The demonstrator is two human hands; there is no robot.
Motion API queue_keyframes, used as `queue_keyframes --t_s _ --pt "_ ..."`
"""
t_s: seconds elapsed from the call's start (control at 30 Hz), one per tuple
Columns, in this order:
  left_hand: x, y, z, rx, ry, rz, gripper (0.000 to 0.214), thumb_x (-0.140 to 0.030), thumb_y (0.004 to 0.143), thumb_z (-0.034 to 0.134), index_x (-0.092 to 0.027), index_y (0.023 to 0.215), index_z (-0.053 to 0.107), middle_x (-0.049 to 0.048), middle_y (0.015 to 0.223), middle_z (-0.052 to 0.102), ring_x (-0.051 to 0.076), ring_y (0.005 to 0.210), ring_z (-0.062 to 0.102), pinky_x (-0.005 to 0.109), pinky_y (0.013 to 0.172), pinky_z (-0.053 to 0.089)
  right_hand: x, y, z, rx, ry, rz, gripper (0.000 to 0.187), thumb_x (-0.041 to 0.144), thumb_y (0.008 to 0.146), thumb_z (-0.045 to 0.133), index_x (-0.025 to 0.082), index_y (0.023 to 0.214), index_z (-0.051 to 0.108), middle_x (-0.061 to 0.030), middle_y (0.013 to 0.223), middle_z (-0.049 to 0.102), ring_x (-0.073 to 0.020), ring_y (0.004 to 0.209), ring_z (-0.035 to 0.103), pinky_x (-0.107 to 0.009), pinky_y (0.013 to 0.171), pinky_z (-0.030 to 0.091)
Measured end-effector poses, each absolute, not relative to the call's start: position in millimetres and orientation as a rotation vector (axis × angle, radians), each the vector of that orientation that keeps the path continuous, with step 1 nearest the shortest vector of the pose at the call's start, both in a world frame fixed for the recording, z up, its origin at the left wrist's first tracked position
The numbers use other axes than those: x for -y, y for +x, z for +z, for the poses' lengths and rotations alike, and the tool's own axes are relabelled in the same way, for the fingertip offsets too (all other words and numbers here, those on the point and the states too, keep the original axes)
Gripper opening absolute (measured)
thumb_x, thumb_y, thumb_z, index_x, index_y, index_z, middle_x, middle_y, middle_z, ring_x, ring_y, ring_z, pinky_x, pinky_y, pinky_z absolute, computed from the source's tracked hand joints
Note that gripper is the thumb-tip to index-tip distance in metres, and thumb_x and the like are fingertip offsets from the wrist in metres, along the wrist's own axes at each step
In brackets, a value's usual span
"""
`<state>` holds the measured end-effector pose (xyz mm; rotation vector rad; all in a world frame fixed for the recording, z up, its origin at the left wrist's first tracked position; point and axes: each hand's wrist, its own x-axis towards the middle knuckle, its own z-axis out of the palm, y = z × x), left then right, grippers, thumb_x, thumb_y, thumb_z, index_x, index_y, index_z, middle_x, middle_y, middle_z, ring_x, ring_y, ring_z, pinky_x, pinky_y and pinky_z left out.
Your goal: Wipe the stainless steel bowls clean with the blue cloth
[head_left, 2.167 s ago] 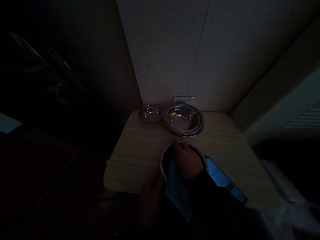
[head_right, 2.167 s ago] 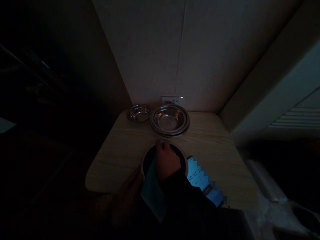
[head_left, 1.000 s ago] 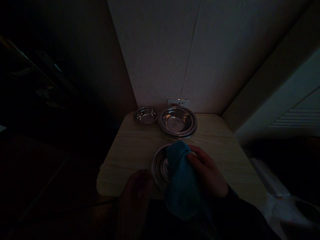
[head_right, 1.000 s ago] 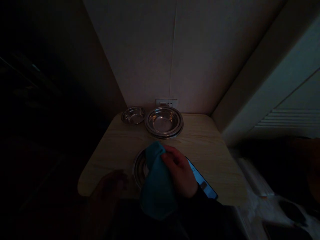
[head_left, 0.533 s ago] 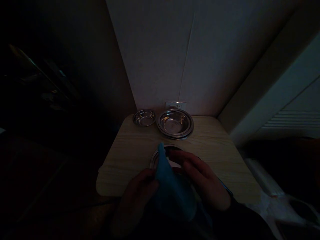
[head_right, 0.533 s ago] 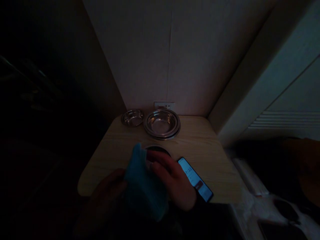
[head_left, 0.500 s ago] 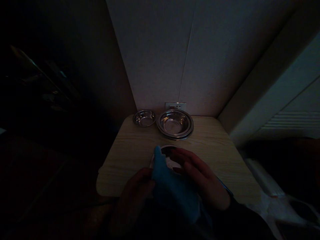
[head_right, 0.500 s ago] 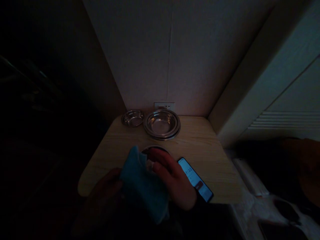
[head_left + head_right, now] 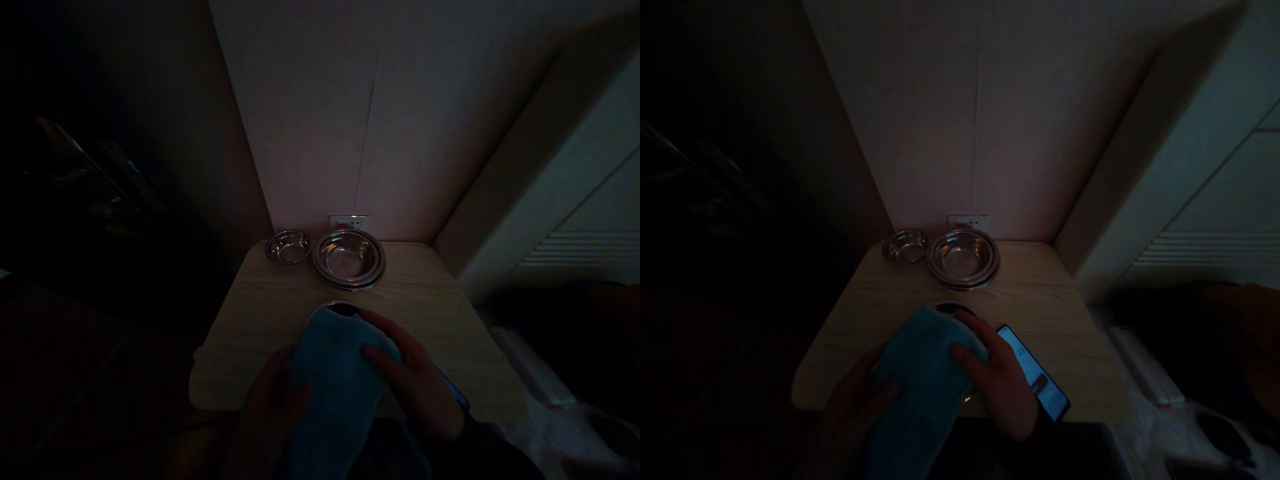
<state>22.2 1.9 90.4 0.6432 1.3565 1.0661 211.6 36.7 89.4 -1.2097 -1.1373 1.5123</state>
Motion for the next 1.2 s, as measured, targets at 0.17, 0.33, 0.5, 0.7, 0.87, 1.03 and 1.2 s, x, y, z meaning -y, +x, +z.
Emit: queue_keyframes --t_s 0.17,0.33,0.5,0.7,0.87,1.03,1.2 --pt "-3 19 88 -1.323 0.838 0.954 0.057 -0.039 0.065 0.07 -0.019 0.116 0.057 0.0077 0.107 0.068 0.025 0.094 0.064 0.033 0.079 0.052 -37 215 89 1.2 -1.199 1.471 0.029 0.045 0.074 0.066 0.022 0.091 0.069 -0.001 0.077 0.065 -0.0172 0.07 0.058 -0.029 0.065 0.046" --pt "-3 17 87 -1.387 0.933 0.875 0.046 -0.042 0.065 0.069 -0.019 0.104 0.065 0.004 0.093 0.072 0.024 0.084 0.066 0.03 0.069 0.054 -37 215 83 0.999 -1.159 1.49 0.034 0.048 0.064 0.073 0.021 0.083 0.065 0.0016 0.068 0.061 -0.0138 0.06 0.053 -0.026 0.056 0.043" --pt "-2 17 88 -1.468 0.918 0.829 0.04 -0.052 0.067 0.062 -0.019 0.088 0.071 0.0035 0.08 0.073 0.024 0.076 0.066 0.03 0.064 0.053 -40 211 85 0.971 -1.301 1.516 0.04 0.049 0.068 0.069 0.023 0.097 0.06 0.0013 0.075 0.062 -0.0126 0.058 0.053 -0.025 0.052 0.042" --pt "-3 23 96 -1.53 0.863 0.9 0.041 -0.054 0.067 0.06 -0.02 0.086 0.07 0.0039 0.081 0.072 0.024 0.076 0.066 0.031 0.066 0.052 -30 213 88 1.393 -1.339 0.953 0.049 0.041 0.074 0.064 0.026 0.119 0.051 -0.0075 0.121 0.056 -0.0242 0.108 0.054 -0.039 0.09 0.045" --pt "-1 31 97 -1.648 0.851 0.885 0.047 -0.053 0.06 0.067 -0.02 0.094 0.067 0.0058 0.089 0.072 0.024 0.079 0.066 0.03 0.064 0.053 -11 210 88 1.885 -1.273 0.98 0.061 0.036 0.069 0.069 0.025 0.126 0.052 -0.0082 0.126 0.056 -0.0301 0.115 0.051 -0.045 0.097 0.04" --pt "0 22 91 -1.58 1.077 0.98 0.046 -0.037 0.062 0.071 -0.021 0.103 0.062 0.0069 0.099 0.069 0.023 0.091 0.064 0.03 0.075 0.052 -7 213 88 1.876 -1.338 1.182 0.034 0.032 0.082 0.056 0.029 0.114 0.063 -0.0046 0.102 0.069 -0.0237 0.087 0.065 -0.035 0.076 0.053" --pt "1 17 91 -1.52 1.089 0.858 0.042 -0.037 0.061 0.071 -0.019 0.099 0.065 0.0081 0.099 0.069 0.024 0.089 0.065 0.03 0.075 0.053 -8 216 86 1.87 -1.364 0.987 0.037 0.033 0.077 0.062 0.029 0.114 0.064 -0.0061 0.103 0.068 -0.0258 0.093 0.064 -0.039 0.082 0.052"
